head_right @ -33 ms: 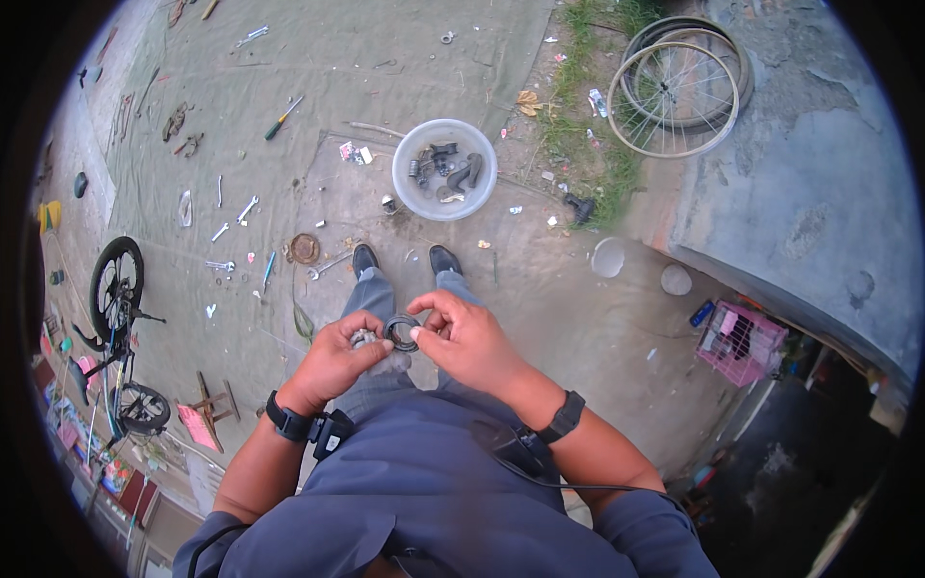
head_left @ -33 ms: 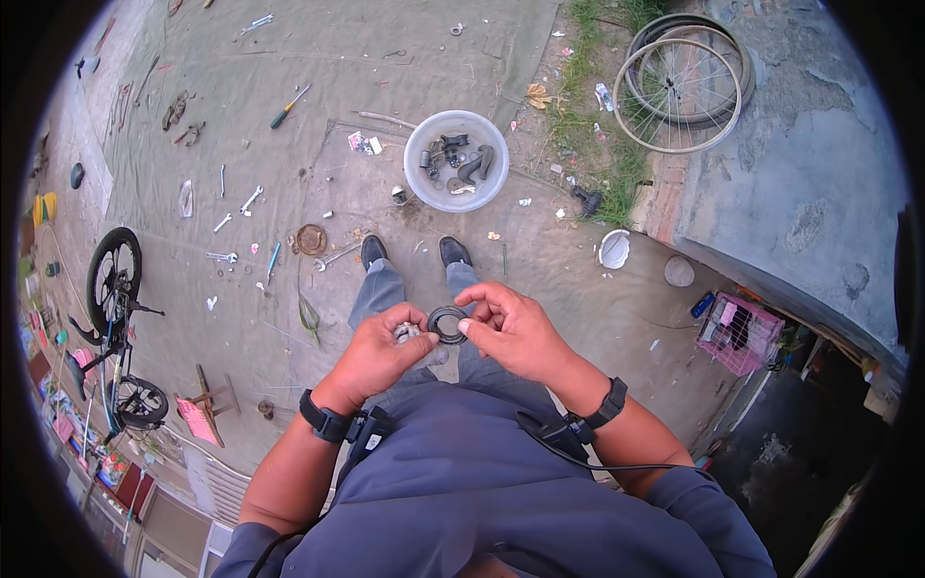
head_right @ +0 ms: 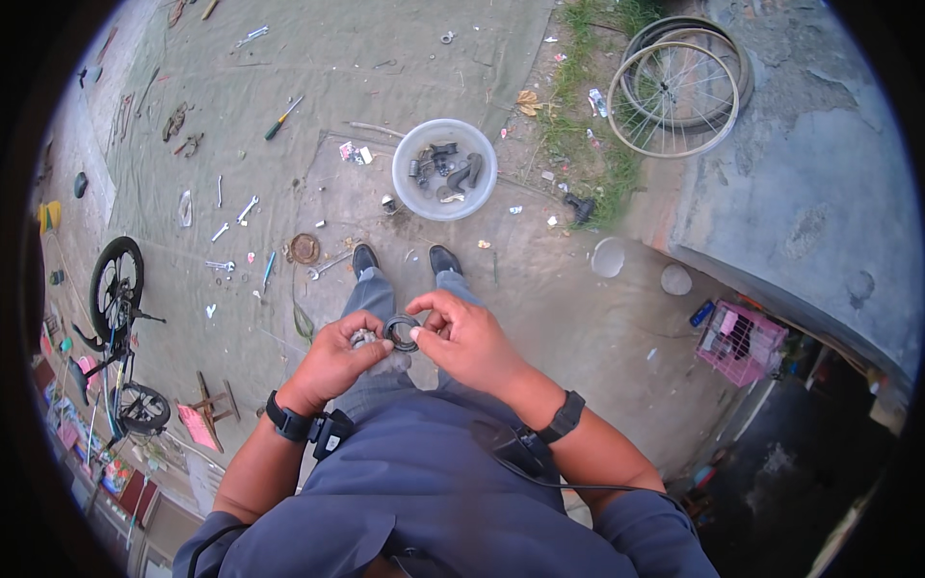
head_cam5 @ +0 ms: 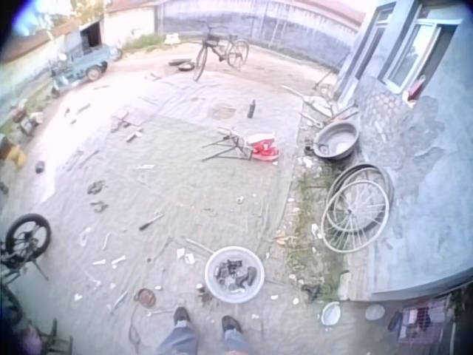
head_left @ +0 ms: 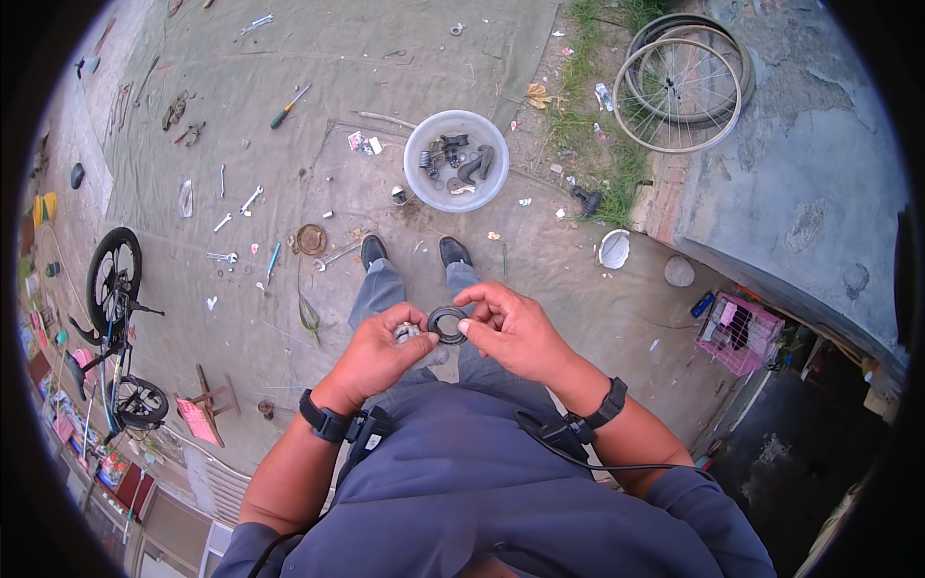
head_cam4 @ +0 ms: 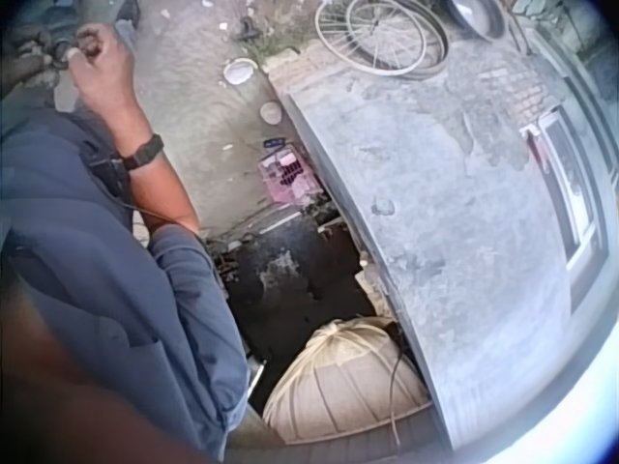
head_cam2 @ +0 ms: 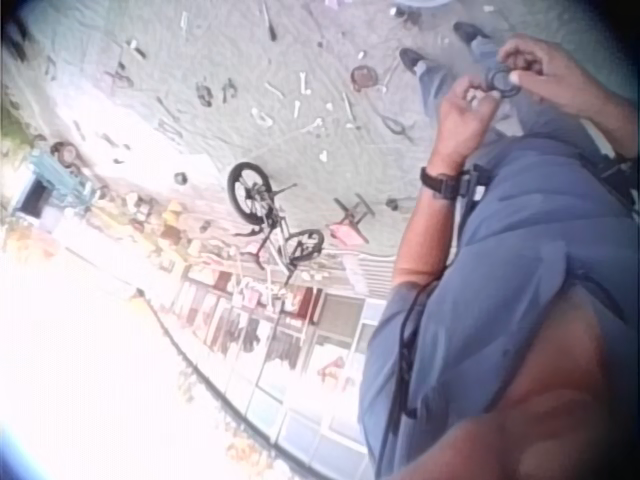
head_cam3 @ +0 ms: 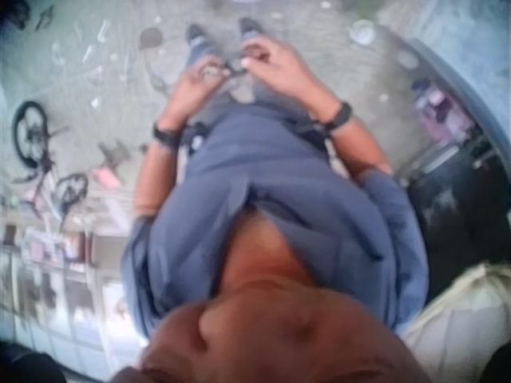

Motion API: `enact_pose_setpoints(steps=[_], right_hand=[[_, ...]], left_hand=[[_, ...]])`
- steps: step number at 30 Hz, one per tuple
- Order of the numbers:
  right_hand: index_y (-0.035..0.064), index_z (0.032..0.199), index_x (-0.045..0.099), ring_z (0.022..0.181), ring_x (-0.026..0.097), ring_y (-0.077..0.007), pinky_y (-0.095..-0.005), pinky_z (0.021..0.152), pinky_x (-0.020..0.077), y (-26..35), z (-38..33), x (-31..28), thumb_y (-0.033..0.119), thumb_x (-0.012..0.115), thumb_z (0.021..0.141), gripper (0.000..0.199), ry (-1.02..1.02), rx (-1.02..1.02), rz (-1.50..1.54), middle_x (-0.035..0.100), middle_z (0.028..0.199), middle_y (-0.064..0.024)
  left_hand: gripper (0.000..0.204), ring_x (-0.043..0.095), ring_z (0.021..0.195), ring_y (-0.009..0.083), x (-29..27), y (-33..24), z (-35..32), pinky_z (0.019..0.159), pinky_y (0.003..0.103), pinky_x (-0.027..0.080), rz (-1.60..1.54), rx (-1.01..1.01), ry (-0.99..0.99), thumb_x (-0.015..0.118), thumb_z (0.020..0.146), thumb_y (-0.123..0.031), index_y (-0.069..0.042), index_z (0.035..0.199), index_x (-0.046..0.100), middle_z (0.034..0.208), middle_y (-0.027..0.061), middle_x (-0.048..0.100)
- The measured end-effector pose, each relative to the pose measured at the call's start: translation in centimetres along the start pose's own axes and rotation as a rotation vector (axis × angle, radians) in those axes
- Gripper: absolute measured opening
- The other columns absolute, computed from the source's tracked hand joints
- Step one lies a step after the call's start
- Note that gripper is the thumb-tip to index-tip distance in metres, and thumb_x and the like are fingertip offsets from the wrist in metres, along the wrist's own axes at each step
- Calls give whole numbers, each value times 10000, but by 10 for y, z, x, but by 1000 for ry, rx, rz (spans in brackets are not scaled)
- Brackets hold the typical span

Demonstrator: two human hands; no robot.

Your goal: The person assembles a bicycle by installing small parts into the handlebar stem, wiping the stem with a cloth, and attaching a spring and handlebar grip. The person retrieves parts from a white basin and places them onto the bicycle frame.

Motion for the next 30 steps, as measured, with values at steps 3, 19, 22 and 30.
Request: enact_pose_setpoints(steps=[3,19,22,30], right_hand=[[49,1235,639,668,590,-46,-231,572,461,2,0,1,113,698,969,280,20,-11,-18,601,825,20],[59,1236,643,656,586,-41,-227,563,455,3,2,-2,101,686,979,264,0,-35,3,605,830,21],[61,1247,639,658,586,-41,-226,563,455,2,2,-2,96,686,979,275,-5,-37,10,605,836,19],[63,1289,620,668,586,-41,-228,575,455,4,1,-4,67,676,966,328,12,-48,11,596,842,13]], left_hand=[[120,564,838,62,0,-2,0,778,257,476,22,-5,-2,741,923,-146,-56,965,672,866,-15,664],[89,550,804,32,1,2,6,722,222,457,-145,-80,27,725,945,-126,-73,974,659,883,-43,657],[87,558,815,34,1,-1,7,731,219,462,-151,-86,25,718,948,-122,-67,980,659,891,-37,663],[65,534,795,25,2,1,9,707,205,438,-220,-143,10,705,957,-122,-79,981,663,890,-46,655]])
Point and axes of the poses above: each hand's wrist, its own z-axis towards the middle knuckle, its own x-axis out of the palm, y = z × x, the point moved 5 cm from there along z, towards the middle knuckle
